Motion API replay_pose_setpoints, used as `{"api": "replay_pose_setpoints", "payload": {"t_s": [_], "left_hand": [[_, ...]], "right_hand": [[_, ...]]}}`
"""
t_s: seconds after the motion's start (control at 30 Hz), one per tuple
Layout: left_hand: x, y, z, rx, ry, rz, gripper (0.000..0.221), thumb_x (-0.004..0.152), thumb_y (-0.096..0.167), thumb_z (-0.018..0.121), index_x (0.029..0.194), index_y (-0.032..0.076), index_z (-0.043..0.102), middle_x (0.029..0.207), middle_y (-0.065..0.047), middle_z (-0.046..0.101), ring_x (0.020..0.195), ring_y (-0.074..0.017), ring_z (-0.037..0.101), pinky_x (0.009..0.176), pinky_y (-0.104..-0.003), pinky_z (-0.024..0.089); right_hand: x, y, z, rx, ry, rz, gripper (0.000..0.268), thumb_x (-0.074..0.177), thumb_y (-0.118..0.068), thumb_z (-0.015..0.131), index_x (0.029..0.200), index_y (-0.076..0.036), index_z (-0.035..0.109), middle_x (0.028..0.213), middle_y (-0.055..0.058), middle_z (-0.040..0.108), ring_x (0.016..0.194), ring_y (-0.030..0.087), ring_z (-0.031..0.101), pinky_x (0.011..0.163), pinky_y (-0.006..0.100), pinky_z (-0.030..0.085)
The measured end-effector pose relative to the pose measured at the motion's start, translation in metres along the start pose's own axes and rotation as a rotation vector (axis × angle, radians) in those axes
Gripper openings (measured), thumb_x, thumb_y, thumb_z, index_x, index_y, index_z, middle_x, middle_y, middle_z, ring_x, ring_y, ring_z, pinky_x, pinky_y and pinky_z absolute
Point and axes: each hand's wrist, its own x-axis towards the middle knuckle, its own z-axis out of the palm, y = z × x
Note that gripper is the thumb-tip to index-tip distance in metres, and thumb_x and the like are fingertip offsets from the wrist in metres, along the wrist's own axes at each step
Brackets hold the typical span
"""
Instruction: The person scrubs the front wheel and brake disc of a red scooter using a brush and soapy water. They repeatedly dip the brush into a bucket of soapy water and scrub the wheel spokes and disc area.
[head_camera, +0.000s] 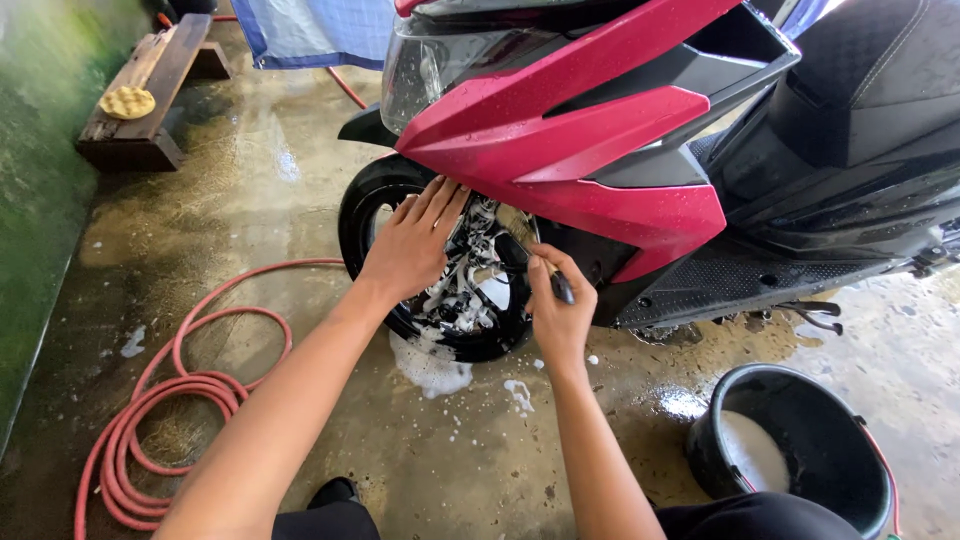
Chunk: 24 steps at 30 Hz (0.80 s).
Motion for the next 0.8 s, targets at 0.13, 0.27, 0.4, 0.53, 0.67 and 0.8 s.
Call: {"api": "replay_pose_setpoints", "payload": {"t_s": [0.13,0.27,0.4,0.53,0.67,0.8], "left_hand": [[0.0,-0.003,0.005,-0.014,-0.037,-0.006,0.097,0.076,0.005,0.065,0.164,0.009,0.024,0.166,-0.015,0.028,0.152,-0.0298,0.031,0.114,-0.047,0.039],[0.0,-0.002,0.005,-0.015,-0.079,-0.018,0.096,0.077,0.007,0.065,0.164,0.01,0.023,0.166,-0.014,0.027,0.152,-0.029,0.03,0.112,-0.046,0.042],[0.0,-0.001,0.002,-0.016,-0.097,-0.024,0.097,0.078,0.006,0.065,0.165,0.01,0.022,0.166,-0.015,0.027,0.153,-0.0295,0.029,0.111,-0.047,0.043],[0.0,0.0,0.002,-0.043,-0.089,-0.028,0.096,0.078,0.004,0.064,0.165,0.01,0.022,0.166,-0.016,0.027,0.152,-0.0304,0.029,0.111,-0.049,0.043],[0.0,0.002,0.002,-0.028,-0.078,-0.022,0.094,0.08,0.005,0.063,0.164,0.009,0.023,0.165,-0.016,0.029,0.152,-0.0305,0.03,0.109,-0.047,0.045],[0.0,0.001,0.003,-0.01,-0.077,-0.018,0.095,0.079,0.007,0.065,0.164,0.008,0.022,0.165,-0.017,0.028,0.153,-0.0306,0.029,0.109,-0.047,0.045]], "right_hand": [[0.001,0.0,0.004,0.01,-0.131,0.026,0.026,0.092,-0.011,0.073,0.117,-0.003,0.077,0.1,0.023,0.075,0.051,0.014,0.062,0.05,0.03,0.054],[0.002,-0.005,0.003,-0.016,-0.133,-0.012,0.025,0.09,-0.001,0.065,0.11,-0.007,0.08,0.056,0.007,0.064,0.04,0.01,0.057,0.04,0.022,0.045],[0.004,0.007,-0.004,-0.087,-0.17,-0.033,0.024,0.09,-0.004,0.067,0.106,-0.012,0.083,0.077,0.009,0.077,0.071,0.006,0.062,0.067,0.029,0.056],[0.004,0.009,0.0,-0.095,-0.158,-0.098,0.03,0.092,-0.002,0.066,0.115,-0.013,0.081,0.101,0.012,0.08,0.097,0.013,0.069,0.094,0.037,0.055],[0.004,0.01,0.0,-0.099,-0.144,-0.075,0.026,0.093,-0.005,0.063,0.109,-0.013,0.082,0.081,0.01,0.077,0.071,0.012,0.065,0.073,0.031,0.055],[0.008,0.018,-0.003,-0.134,-0.18,-0.093,0.025,0.09,-0.007,0.068,0.104,-0.017,0.084,0.078,0.007,0.076,0.075,0.009,0.063,0.075,0.032,0.056]]}}
